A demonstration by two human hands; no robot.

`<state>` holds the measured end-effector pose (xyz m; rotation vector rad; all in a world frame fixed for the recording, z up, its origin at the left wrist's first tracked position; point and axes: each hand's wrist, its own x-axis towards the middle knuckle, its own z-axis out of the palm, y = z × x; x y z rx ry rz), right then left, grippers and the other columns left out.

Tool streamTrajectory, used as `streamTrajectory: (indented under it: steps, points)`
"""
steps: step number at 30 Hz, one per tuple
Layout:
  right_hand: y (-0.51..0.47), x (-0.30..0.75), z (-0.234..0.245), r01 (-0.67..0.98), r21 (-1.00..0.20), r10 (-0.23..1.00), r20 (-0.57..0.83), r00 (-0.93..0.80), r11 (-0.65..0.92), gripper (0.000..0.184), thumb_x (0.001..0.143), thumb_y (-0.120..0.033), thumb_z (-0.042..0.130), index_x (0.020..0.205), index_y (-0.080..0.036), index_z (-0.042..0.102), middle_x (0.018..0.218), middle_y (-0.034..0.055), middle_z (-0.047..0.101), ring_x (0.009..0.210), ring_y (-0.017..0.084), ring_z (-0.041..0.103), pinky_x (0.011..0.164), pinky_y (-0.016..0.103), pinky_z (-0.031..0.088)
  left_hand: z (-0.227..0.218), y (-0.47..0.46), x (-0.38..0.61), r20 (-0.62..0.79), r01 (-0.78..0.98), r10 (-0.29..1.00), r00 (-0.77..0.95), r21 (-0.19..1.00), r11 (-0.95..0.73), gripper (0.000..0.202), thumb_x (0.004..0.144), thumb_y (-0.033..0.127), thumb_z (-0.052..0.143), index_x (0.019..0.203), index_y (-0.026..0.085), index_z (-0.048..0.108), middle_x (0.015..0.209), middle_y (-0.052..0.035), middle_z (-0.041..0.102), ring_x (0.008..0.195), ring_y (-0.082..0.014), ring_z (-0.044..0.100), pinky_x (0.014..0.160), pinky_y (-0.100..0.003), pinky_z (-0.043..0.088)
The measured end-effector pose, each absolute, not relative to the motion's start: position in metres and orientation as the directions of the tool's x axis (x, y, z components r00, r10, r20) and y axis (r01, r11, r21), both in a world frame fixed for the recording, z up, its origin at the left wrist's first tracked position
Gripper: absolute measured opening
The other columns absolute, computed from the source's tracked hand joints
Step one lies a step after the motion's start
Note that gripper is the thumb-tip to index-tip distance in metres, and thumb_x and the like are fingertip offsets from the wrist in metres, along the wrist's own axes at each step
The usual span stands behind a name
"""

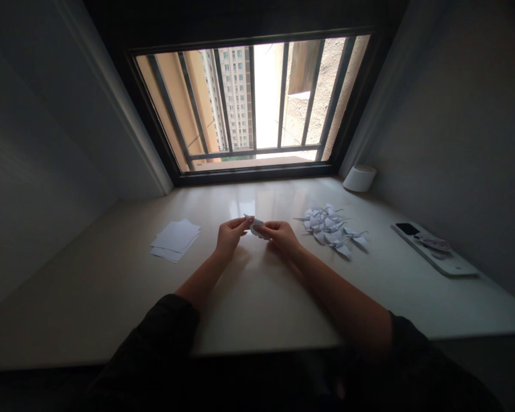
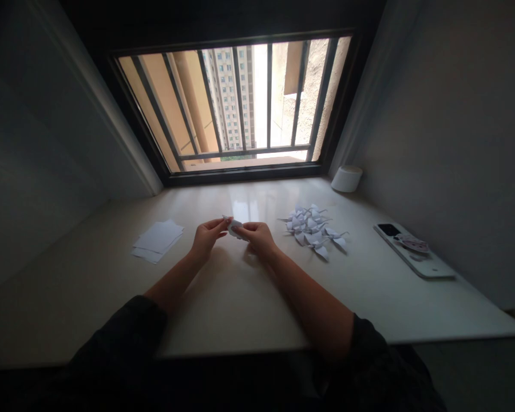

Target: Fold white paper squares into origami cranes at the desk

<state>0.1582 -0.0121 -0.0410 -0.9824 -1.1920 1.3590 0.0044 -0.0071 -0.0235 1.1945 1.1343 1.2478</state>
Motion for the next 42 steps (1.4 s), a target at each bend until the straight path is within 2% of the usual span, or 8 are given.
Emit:
streamTrajectory:
  steps: [14,23,28,32,37,42]
  points:
    - [-0.0161,0.1562,-0.0365,-0.186,-0.982,0.981,0.057,-0.187,0.021,0.028,0.058,-0.044,0.076,0.062,-0.016,0.069,0.057,0.0004,0.064,0.054,0.012,0.053,0.058,0.026,0.037,-0.0198,-0.0104,0.0066,-0.001,-0.110,0.998,-0.065,0.994,-0.006,0.038,0.061,0.049,0.072,0.084,0.020,0.074,0.084,-0.0067,0.070,0.082,-0.0202,0.061,0.069,-0.028,0.042]
    - [-0.0156,0.1526,-0.0391,-0.199,-0.980,0.982,0.036,-0.185,-0.001,0.028,0.056,-0.043,0.077,0.059,-0.017,0.068,0.056,0.0002,0.063,0.054,0.012,0.054,0.058,0.026,0.037,-0.0203,-0.0129,0.0077,0.003,-0.166,0.995,-0.104,0.986,-0.020,0.039,0.064,0.050,0.068,0.084,0.018,0.074,0.089,-0.0094,0.071,0.084,-0.0216,0.062,0.068,-0.029,0.042]
    - [-0.0163,0.1521,-0.0400,-0.229,-0.973,0.981,0.048,-0.189,0.004,0.028,0.057,-0.042,0.077,0.061,-0.016,0.069,0.059,0.0011,0.065,0.057,0.013,0.056,0.059,0.026,0.039,-0.0195,-0.0121,0.0084,0.026,-0.125,0.987,-0.159,0.991,-0.047,0.044,0.065,0.054,0.065,0.087,0.017,0.074,0.089,-0.0096,0.071,0.082,-0.0213,0.062,0.068,-0.029,0.043]
    - [-0.0147,0.1540,-0.0424,-0.204,-0.979,0.990,0.046,-0.135,0.018,0.031,0.058,-0.044,0.076,0.064,-0.014,0.070,0.059,0.0025,0.065,0.057,0.013,0.056,0.059,0.026,0.040,-0.0197,-0.0098,0.0070,0.019,-0.086,0.997,-0.081,0.996,-0.026,0.052,0.069,0.060,0.059,0.092,0.016,0.072,0.086,-0.0096,0.070,0.080,-0.0208,0.061,0.069,-0.030,0.043]
    - [-0.0134,0.1543,-0.0445,-0.208,-0.978,0.992,0.058,-0.111,0.033,0.032,0.060,-0.046,0.075,0.064,-0.015,0.070,0.060,0.0032,0.066,0.058,0.014,0.056,0.059,0.027,0.040,-0.0230,-0.0095,0.0067,0.037,-0.019,0.994,0.101,0.999,-0.035,0.039,0.062,0.049,0.072,0.084,0.017,0.073,0.082,-0.0067,0.070,0.077,-0.0188,0.060,0.071,-0.029,0.042]
    - [-0.0154,0.1531,-0.0414,-0.230,-0.973,0.986,0.070,-0.150,0.034,0.030,0.060,-0.045,0.075,0.065,-0.015,0.070,0.063,0.0034,0.067,0.061,0.015,0.059,0.063,0.028,0.042,-0.0245,-0.0108,0.0071,0.058,-0.021,0.997,0.059,0.998,-0.057,0.031,0.063,0.046,0.072,0.075,0.017,0.073,0.073,-0.0048,0.069,0.071,-0.0161,0.058,0.068,-0.028,0.040]
